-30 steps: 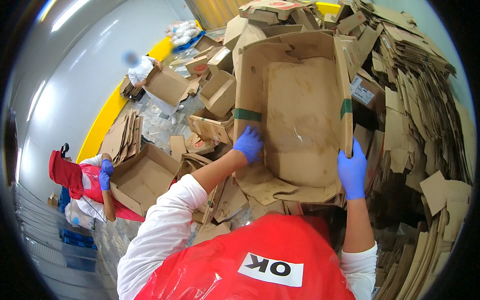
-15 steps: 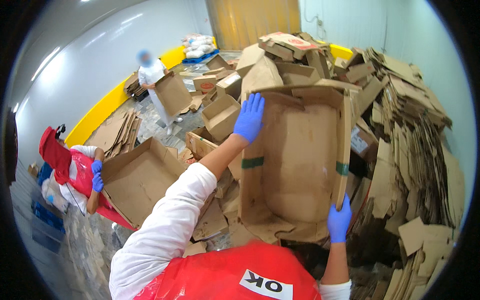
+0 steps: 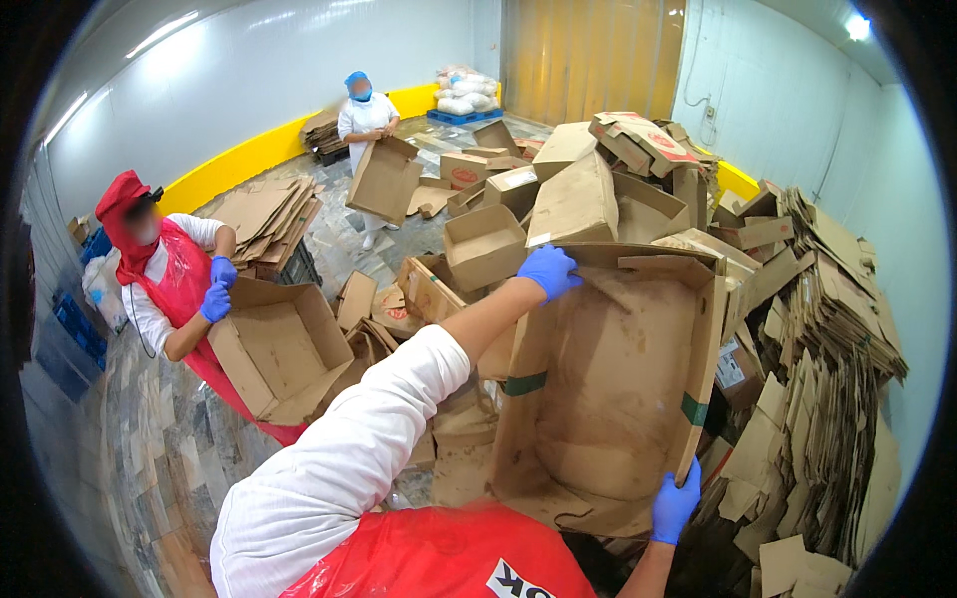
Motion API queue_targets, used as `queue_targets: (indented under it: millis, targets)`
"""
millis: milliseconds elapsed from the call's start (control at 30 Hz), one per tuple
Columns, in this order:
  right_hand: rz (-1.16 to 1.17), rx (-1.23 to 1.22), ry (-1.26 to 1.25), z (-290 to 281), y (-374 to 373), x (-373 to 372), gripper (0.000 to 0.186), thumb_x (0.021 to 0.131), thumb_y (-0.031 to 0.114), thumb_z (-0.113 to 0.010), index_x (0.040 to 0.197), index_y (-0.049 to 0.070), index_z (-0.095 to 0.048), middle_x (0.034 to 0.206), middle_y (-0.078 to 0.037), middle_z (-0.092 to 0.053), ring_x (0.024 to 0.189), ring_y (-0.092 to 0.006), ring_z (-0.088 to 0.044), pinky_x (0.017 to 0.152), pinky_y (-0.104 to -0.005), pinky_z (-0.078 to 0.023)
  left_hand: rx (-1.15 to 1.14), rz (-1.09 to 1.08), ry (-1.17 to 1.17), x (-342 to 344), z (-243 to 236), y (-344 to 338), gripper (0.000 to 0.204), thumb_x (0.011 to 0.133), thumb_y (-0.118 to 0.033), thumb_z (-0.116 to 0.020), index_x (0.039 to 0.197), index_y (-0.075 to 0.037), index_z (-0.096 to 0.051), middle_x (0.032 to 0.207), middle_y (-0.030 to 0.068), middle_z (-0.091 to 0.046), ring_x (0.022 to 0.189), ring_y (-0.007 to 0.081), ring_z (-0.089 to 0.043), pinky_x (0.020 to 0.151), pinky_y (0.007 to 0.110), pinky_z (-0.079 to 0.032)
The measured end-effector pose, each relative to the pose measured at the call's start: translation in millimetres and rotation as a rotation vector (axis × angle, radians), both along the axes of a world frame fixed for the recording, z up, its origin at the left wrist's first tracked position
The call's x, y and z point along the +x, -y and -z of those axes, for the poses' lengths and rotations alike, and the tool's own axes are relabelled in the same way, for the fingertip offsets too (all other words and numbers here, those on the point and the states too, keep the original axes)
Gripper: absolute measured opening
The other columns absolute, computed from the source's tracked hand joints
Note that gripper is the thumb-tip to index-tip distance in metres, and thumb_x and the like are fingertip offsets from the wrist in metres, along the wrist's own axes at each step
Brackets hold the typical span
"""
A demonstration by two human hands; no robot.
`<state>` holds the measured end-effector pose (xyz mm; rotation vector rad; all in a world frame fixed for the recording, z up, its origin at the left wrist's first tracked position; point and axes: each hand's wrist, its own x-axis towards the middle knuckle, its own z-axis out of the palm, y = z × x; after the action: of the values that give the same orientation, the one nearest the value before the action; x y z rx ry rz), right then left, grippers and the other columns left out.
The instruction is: The person picks up cardboard boxes from a large pile, unfolds them, and places them onto a growing stack. The person repeats this process with multiple boxes throughout the clip.
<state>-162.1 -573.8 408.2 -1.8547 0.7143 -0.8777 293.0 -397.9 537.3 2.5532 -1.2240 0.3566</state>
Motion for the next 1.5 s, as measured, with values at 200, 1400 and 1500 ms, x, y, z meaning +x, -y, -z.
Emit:
queue_targets:
  millis: [200, 1400, 1500]
  targets:
    - [-0.018, -0.029, -0.030, 2.6, 21.4, 0.2, 0.053, 0.090, -0.008, -0.055, 0.142, -0.005, -0.054, 0.132, -0.014, -0.065, 0.117, -0.0214, -0.063, 0.103, -0.0357, -0.048, -0.129, 0.044, -0.199, 5.5, -10.2, -32.0, 0.048, 0.098, -0.052, -0.059, 0.107, -0.009, -0.077, 0.105, 0.0205, -0.074, 0.100, 0.0404, -0.070, 0.091, 0.049, -0.054]
    - [0.616, -0.779, -0.486, 0.8, 100.5, 22.4, 0.059, 0.089, 0.009, -0.066, 0.146, 0.002, -0.051, 0.141, -0.021, -0.060, 0.131, -0.0405, -0.056, 0.111, -0.0514, -0.042, -0.743, 0.174, -0.905, -87.8, -63.1, -73.1, 0.045, 0.102, -0.040, -0.067, 0.111, 0.004, -0.074, 0.094, -0.0005, -0.070, 0.081, 0.0066, -0.057, 0.072, 0.029, -0.049]
    - [0.473, -0.936, -0.154, -18.8, 44.8, 53.4, 0.057, 0.090, 0.009, -0.066, 0.145, 0.002, -0.053, 0.140, -0.023, -0.060, 0.133, -0.0421, -0.053, 0.114, -0.0521, -0.040, -0.786, 0.214, -0.816, -93.5, -66.2, -70.8, 0.044, 0.102, -0.039, -0.067, 0.104, 0.003, -0.074, 0.084, 0.0000, -0.067, 0.074, 0.0081, -0.053, 0.067, 0.032, -0.047]
